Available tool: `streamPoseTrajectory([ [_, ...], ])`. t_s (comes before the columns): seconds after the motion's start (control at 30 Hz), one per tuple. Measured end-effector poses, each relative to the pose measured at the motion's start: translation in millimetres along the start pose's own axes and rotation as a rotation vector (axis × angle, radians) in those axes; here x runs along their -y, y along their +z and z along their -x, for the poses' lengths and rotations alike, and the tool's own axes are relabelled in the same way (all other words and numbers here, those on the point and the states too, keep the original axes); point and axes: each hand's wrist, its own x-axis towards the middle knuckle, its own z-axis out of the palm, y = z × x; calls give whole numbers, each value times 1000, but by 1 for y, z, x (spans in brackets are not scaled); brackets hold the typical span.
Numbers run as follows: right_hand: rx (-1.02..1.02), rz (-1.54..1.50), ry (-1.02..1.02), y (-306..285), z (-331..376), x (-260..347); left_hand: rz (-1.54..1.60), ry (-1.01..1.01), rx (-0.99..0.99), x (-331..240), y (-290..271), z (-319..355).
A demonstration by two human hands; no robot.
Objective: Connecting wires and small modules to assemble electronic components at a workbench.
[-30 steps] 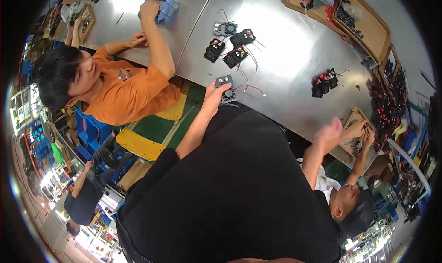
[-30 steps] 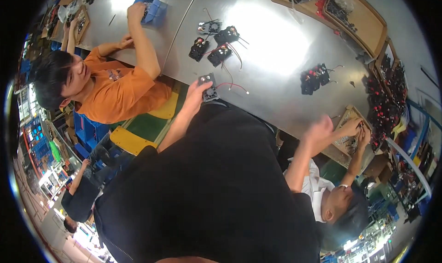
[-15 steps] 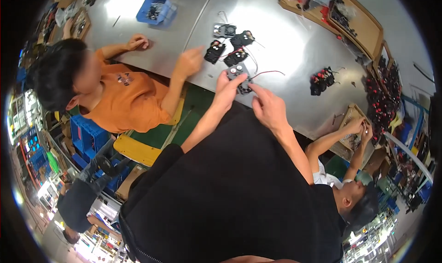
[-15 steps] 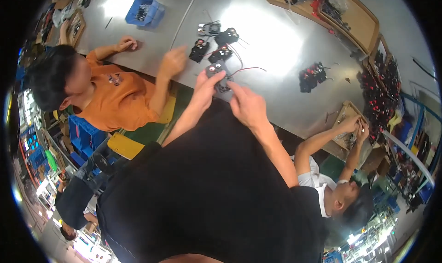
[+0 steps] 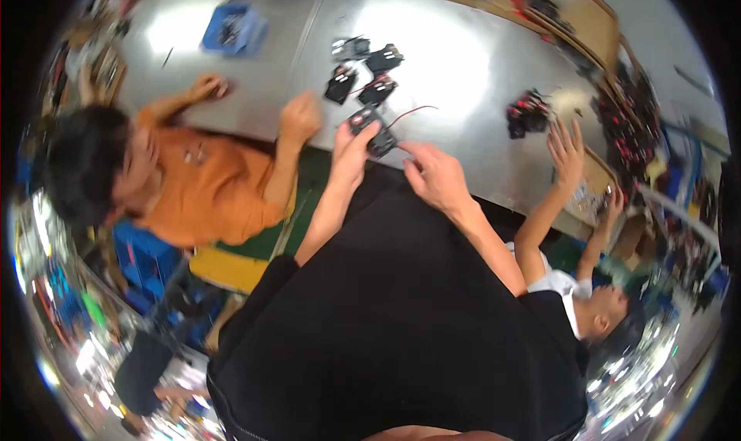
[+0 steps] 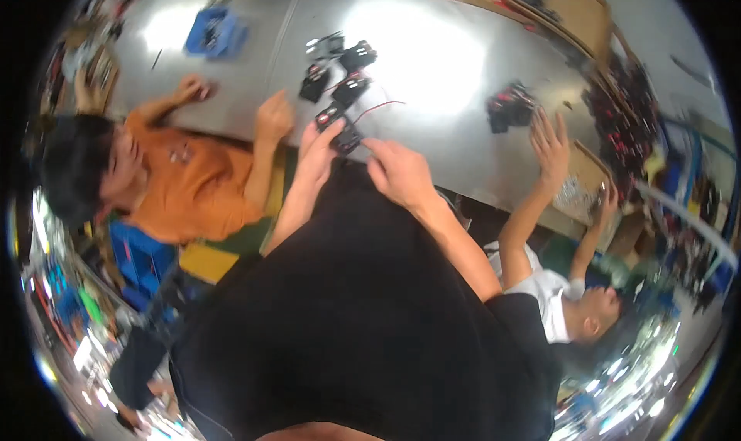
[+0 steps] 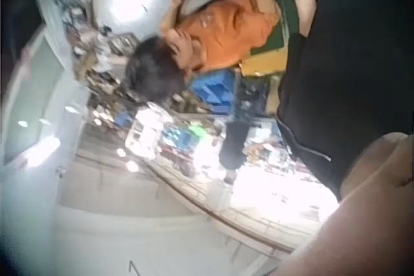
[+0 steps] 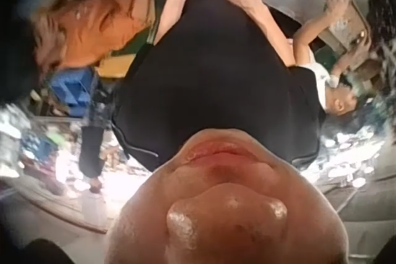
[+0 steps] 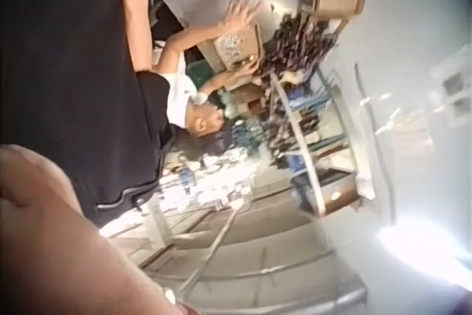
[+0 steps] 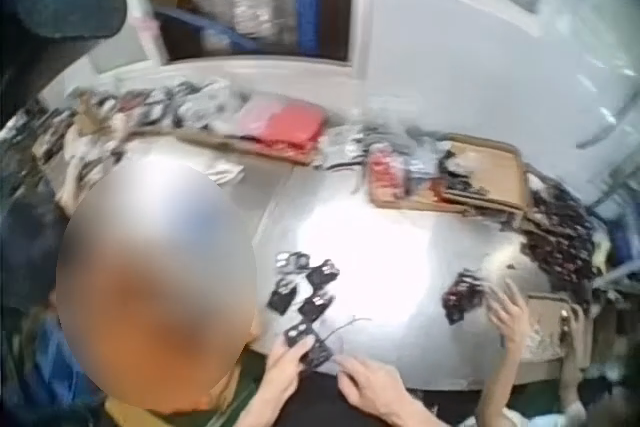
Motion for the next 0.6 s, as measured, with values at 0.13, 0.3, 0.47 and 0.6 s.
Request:
streamPoseTrajectory([
  [0.13, -254, -100, 63, -17, -8, -27, -301, -48, 173, -9, 4, -3],
  [0.3, -581, -69, 126, -106, -36, -63, -356, -149, 257, 13, 20, -18],
  [0.47, -1102, -17, 145, -230, -78, -159, -247, -92, 350, 11, 67, -16],
  [0.6, -1440, 108, 296, -309, -101, -292, -203, 6, 242, 6, 97, -3],
])
